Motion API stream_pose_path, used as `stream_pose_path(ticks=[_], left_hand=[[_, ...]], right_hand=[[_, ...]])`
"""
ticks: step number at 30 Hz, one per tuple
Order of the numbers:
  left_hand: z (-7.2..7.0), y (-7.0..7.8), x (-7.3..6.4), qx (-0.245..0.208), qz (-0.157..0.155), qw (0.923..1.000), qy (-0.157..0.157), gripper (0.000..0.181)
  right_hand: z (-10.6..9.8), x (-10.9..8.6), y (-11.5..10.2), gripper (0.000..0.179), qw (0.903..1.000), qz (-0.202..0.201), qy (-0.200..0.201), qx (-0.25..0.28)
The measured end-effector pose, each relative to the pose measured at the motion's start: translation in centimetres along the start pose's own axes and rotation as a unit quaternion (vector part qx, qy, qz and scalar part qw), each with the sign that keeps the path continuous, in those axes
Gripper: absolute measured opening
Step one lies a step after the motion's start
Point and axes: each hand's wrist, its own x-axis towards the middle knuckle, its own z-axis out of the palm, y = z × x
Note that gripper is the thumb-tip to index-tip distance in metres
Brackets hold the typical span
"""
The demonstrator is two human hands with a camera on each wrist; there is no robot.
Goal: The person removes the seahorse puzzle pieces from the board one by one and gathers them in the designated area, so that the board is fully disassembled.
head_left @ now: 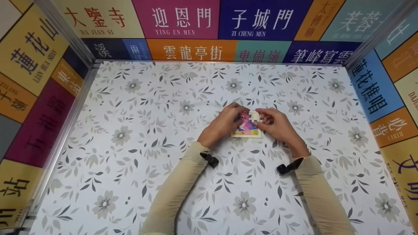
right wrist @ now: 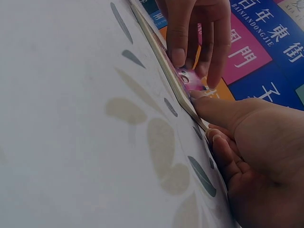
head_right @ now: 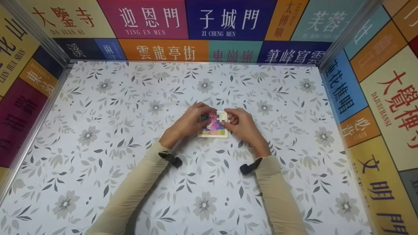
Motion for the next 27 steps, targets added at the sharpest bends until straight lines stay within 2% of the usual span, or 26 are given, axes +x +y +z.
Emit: stream_pose_path(ticks=[7, 16, 27], left_hand=[[-0.07, -0.02, 0.05, -0.018, -0.004, 0.9998, -0.003, 0.029], [-0.08, -0.13, 0.20, -0.028, -0.015, 0.9995, -0.003, 0.032], [-0.29, -0.69, 0.55, -0.057, -0.009, 0.9983, -0.007, 0.030]], right_hand=[[0.10, -0.02, 0.07, 0.053, 0.9999, -0.002, 0.000, 0.012], [-0.05, 0.01, 0.28, 0.053, 1.0000, 0.002, -0.002, -0.006], [0.05, 0.12, 0.27, 0.053, 1.0000, 0.004, -0.003, -0.007]])
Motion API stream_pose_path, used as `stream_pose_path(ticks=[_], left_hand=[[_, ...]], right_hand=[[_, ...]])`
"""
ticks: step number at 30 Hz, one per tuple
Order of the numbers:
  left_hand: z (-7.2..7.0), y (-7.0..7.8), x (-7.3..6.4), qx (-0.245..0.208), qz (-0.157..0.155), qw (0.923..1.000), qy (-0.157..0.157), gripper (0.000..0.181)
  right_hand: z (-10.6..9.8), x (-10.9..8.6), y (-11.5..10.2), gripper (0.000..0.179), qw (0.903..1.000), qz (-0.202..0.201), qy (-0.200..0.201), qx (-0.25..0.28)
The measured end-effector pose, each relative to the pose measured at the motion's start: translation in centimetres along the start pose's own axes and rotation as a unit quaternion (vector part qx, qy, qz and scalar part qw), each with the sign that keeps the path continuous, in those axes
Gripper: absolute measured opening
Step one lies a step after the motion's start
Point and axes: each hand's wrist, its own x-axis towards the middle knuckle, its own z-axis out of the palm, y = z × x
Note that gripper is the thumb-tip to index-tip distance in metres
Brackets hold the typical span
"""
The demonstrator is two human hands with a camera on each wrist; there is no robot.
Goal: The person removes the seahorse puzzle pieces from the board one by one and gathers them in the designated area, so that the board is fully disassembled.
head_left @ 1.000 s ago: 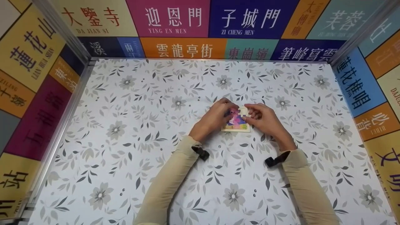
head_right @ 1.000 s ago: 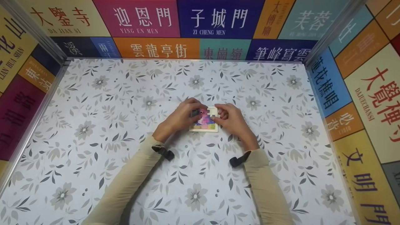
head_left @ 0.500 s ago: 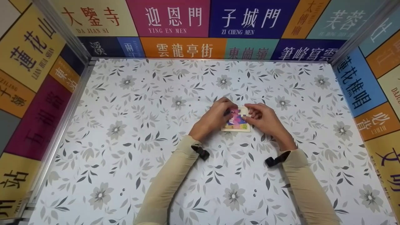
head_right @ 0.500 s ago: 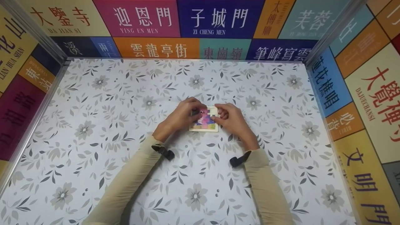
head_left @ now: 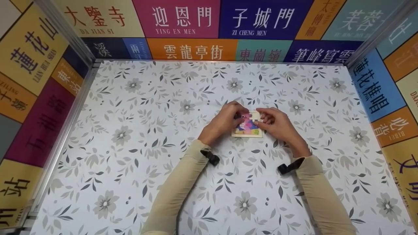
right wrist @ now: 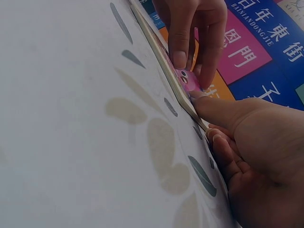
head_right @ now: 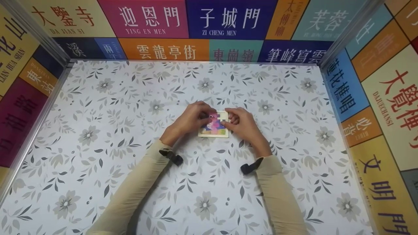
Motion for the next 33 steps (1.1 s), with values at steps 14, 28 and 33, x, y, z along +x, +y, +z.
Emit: stream_pose_path(ticks=[14, 28, 33], left_hand=[[-0.3, -0.2, 0.5, 0.005, 0.019, 0.9998, -0.001, 0.027], [-2.5, -0.2, -0.9, -0.029, 0.029, 0.9983, 0.042, 0.032], [-3.1, -0.9, -1.9, -0.024, 0.032, 0.9978, 0.053, 0.032]], right_hand=[[-0.3, -0.1, -0.2, 0.052, 1.0000, 0.000, -0.001, 0.007], [-0.1, 0.1, -0.2, 0.055, 0.9997, 0.017, -0.007, 0.014], [-0.2, -0.1, 0.1, 0.055, 0.9997, 0.021, -0.008, 0.007]])
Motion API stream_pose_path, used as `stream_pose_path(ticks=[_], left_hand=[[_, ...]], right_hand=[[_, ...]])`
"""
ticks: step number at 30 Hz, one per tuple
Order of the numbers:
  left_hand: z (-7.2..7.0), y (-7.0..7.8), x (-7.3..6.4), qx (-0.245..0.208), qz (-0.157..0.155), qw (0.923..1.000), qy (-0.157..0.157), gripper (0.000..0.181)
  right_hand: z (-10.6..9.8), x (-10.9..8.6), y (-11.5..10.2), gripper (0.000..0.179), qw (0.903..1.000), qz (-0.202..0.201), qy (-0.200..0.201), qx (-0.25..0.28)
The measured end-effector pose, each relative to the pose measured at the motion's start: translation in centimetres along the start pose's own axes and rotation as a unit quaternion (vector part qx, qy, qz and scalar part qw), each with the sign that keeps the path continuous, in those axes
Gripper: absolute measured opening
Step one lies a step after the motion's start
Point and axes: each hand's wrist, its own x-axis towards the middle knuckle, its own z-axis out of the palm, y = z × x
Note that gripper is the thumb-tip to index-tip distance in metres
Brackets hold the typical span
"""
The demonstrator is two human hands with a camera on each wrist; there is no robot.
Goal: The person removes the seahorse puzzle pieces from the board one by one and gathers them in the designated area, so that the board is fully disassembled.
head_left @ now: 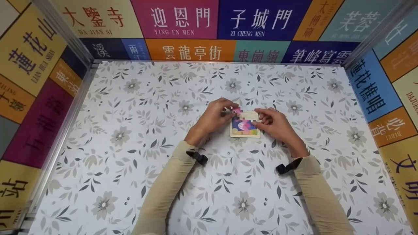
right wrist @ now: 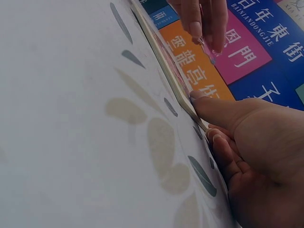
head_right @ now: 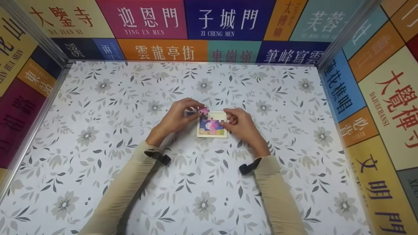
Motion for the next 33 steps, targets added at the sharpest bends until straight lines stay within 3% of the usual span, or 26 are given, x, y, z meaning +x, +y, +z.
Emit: stream_pose_path(ticks=[11, 24, 33], left_hand=[[-1.9, -1.5, -2.4, 0.011, -0.006, 0.9999, 0.010, 0.029], [-4.2, -3.8, -4.8, -0.015, -0.055, 0.9977, 0.035, 0.030], [-4.7, -4.4, -5.1, 0.015, -0.058, 0.9982, 0.006, 0.028]], right_hand=[[-0.1, -0.1, -0.2, 0.056, 0.9999, -0.013, -0.004, -0.004], [0.0, -0.1, 0.0, 0.054, 1.0000, -0.009, 0.000, 0.001], [0.0, -0.1, -0.1, 0.054, 0.9999, -0.015, -0.002, -0.006]])
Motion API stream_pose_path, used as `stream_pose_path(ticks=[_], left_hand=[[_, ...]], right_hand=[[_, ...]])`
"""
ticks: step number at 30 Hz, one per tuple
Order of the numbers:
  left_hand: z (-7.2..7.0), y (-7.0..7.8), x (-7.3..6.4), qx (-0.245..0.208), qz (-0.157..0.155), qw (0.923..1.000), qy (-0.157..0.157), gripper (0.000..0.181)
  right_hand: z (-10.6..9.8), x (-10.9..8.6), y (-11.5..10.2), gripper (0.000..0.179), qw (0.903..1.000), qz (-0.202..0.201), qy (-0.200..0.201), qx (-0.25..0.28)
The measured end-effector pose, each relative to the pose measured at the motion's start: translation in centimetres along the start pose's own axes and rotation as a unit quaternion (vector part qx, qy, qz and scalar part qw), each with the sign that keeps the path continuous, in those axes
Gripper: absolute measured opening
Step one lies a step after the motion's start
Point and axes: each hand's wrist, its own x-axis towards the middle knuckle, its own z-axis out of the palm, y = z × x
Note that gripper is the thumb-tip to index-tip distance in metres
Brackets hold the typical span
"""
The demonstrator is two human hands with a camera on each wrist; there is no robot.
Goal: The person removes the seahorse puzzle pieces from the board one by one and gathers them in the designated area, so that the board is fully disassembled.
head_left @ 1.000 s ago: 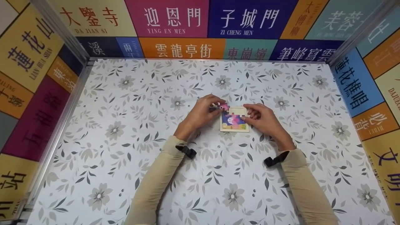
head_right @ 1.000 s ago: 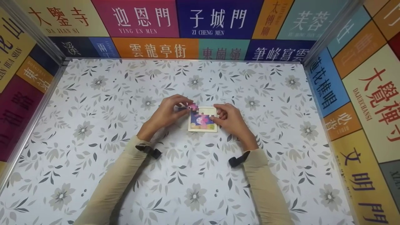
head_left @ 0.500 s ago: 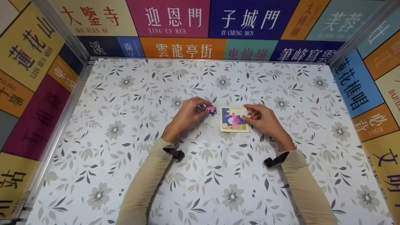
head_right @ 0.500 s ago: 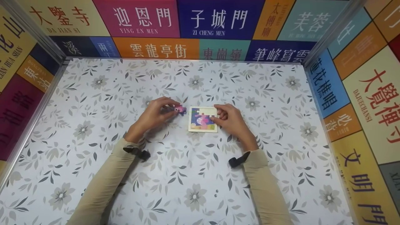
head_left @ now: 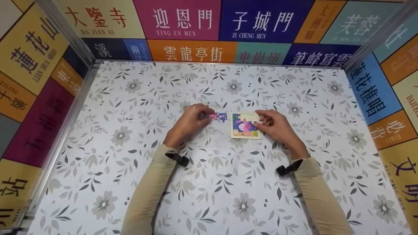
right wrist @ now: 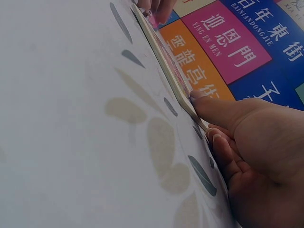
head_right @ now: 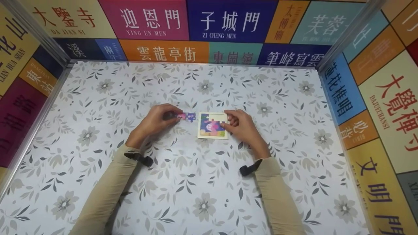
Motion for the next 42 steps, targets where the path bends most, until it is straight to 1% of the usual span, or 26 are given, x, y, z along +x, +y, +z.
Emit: stream_pose_path(ticks=[8, 15, 22, 27, 35, 42], left_hand=[[-0.13, 0.13, -0.17, 0.019, 0.001, 0.9997, -0.014, 0.027], [0.03, 0.29, 0.19, 0.017, 0.010, 0.9996, -0.021, 0.027], [0.00, 0.16, 0.09, 0.013, 0.005, 0.9996, -0.023, 0.028], [0.03, -0.04, 0.02, 0.011, 0.004, 0.9997, -0.021, 0.029], [0.19, -0.06, 0.22, 0.031, 0.012, 0.9994, -0.013, 0.029], [0.27, 0.20, 0.25, 0.032, 0.003, 0.9995, -0.007, 0.029]], right_hand=[[0.06, 0.12, 0.08, 0.055, 0.9999, -0.003, -0.005, -0.009], [-0.14, 0.05, 0.22, 0.055, 1.0000, 0.001, 0.001, -0.009], [-0.02, 0.11, 0.43, 0.055, 0.9999, -0.008, 0.004, -0.007], [0.07, 0.09, 0.38, 0.054, 0.9999, -0.010, 0.003, -0.004], [0.03, 0.06, 0.36, 0.054, 1.0000, -0.005, 0.002, -0.004], [0.04, 0.00, 0.30, 0.054, 1.0000, -0.006, 0.003, 0.001]])
